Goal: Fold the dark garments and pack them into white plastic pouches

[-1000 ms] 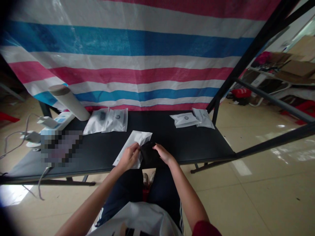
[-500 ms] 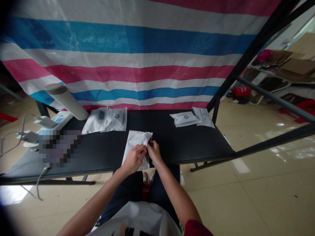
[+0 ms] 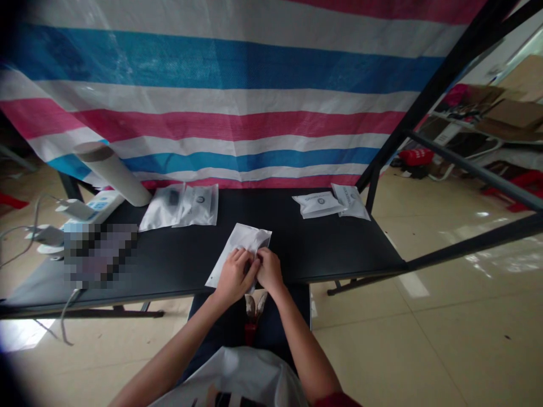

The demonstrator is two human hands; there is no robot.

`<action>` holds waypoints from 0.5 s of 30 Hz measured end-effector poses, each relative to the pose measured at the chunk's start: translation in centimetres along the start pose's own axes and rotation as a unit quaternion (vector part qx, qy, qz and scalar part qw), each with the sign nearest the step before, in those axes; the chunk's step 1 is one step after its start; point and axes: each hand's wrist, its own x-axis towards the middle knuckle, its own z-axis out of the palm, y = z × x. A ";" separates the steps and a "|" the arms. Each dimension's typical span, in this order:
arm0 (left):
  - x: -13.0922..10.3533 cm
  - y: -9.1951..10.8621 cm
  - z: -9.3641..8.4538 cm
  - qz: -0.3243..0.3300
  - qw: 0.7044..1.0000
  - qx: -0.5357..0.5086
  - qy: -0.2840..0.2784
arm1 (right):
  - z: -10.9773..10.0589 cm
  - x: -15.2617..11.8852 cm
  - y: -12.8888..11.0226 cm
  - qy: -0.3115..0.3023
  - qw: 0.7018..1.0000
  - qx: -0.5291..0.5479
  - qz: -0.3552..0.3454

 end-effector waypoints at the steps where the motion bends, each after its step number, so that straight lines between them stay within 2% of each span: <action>1: -0.4 0.0 -0.2 0.008 1.000 0.000 -0.010 | -0.6 -0.5 0.2 0.023 0.999 0.038 0.014; 3: -1.3 -0.1 -0.7 0.042 0.998 0.002 -0.038 | -1.9 -1.7 0.8 0.054 0.991 0.110 0.060; 4: -1.8 -0.3 -0.9 0.063 0.997 0.005 -0.052 | -2.4 -2.5 1.0 0.040 0.985 0.141 0.088; 8: -3.6 -1.2 -1.0 0.121 0.989 0.023 -0.083 | -3.1 -5.5 1.7 -0.156 0.945 0.248 0.149; 9: -3.8 -1.4 -0.9 0.130 0.987 0.022 -0.090 | -3.0 -6.0 1.8 -0.182 0.936 0.261 0.150; 10: -4.0 -1.6 -0.8 0.136 0.986 0.019 -0.099 | -2.7 -6.3 1.8 -0.189 0.933 0.269 0.148; 15: -3.8 -2.0 -0.6 0.154 0.980 0.012 -0.129 | -1.8 -6.0 1.8 -0.150 0.939 0.276 0.139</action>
